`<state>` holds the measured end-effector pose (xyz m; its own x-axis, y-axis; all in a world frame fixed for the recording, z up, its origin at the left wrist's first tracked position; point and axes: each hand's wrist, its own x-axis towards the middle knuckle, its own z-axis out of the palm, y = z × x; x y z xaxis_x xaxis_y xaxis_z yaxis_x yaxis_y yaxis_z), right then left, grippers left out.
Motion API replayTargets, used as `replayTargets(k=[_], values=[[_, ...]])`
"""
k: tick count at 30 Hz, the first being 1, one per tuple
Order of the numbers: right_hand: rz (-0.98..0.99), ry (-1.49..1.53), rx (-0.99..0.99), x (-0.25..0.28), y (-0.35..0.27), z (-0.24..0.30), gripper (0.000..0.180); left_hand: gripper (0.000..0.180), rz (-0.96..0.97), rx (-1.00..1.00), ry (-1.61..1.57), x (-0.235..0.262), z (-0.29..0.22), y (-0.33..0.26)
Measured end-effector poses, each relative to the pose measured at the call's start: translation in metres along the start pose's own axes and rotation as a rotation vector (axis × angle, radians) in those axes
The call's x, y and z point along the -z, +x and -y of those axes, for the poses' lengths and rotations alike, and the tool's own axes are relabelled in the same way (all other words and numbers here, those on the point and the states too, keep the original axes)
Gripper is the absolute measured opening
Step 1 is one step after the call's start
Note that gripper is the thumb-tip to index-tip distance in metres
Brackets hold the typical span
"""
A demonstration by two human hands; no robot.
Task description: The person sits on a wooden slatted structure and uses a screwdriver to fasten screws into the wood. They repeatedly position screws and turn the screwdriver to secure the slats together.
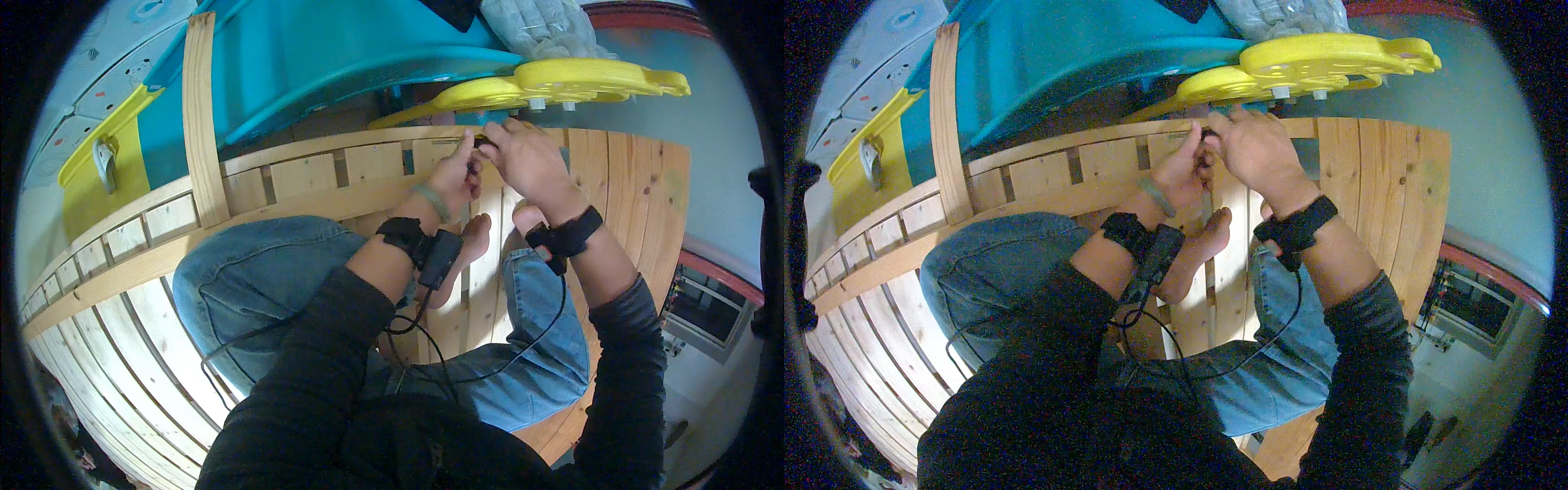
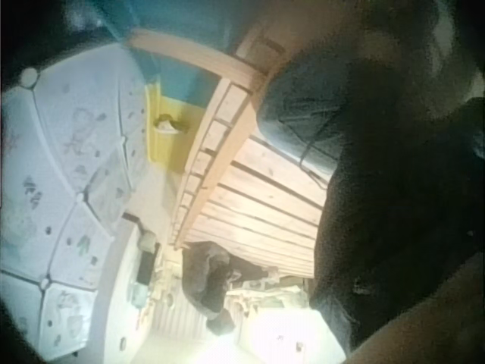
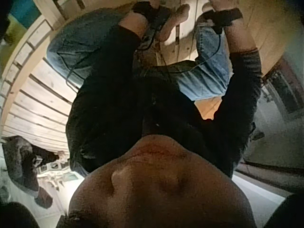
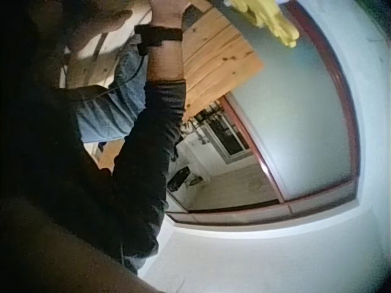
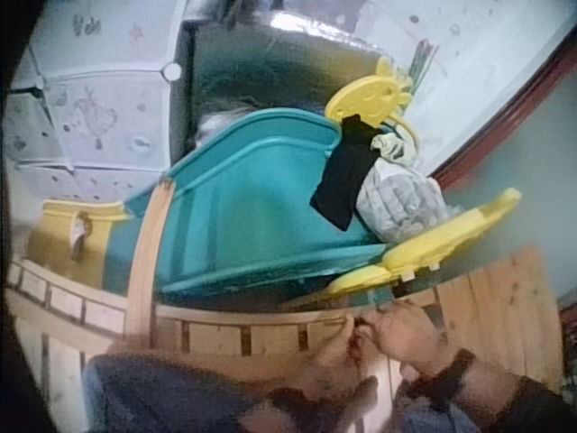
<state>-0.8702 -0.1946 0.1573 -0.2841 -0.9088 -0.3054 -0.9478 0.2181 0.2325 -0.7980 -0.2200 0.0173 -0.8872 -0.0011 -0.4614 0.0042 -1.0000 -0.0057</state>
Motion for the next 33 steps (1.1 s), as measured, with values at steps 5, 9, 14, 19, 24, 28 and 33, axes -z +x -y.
replayTargets(k=[5, 9, 14, 19, 24, 28, 33], values=[[0.011, -0.110, 0.210, 0.006, 0.001, -0.013, 0.017, 0.043, -0.072, -0.037, 0.074, -0.001, 0.001, -0.001], [-0.022, -0.144, 0.370, 0.006, -0.002, -0.009, 0.014, 0.040, -0.103, 0.070, -0.145, 0.001, 0.001, 0.002], [0.097, 0.187, -0.274, 0.000, -0.014, 0.002, 0.028, 0.033, -0.062, -0.046, -0.197, -0.002, 0.002, 0.005], [0.150, 0.435, -0.524, -0.009, -0.012, 0.000, 0.042, 0.024, 0.094, -0.038, -0.294, 0.009, 0.004, 0.009], [-0.028, 0.388, -0.450, -0.011, -0.014, 0.000, 0.038, 0.018, 0.099, -0.091, -0.233, 0.015, 0.019, 0.031], [0.100, 0.256, -0.424, -0.003, -0.010, 0.010, 0.029, 0.043, -0.004, -0.119, -0.053, 0.011, 0.026, 0.032], [0.025, 0.025, 0.026, 0.004, -0.016, 0.002, 0.028, 0.054, -0.164, -0.019, 0.203, 0.012, 0.020, 0.022]])
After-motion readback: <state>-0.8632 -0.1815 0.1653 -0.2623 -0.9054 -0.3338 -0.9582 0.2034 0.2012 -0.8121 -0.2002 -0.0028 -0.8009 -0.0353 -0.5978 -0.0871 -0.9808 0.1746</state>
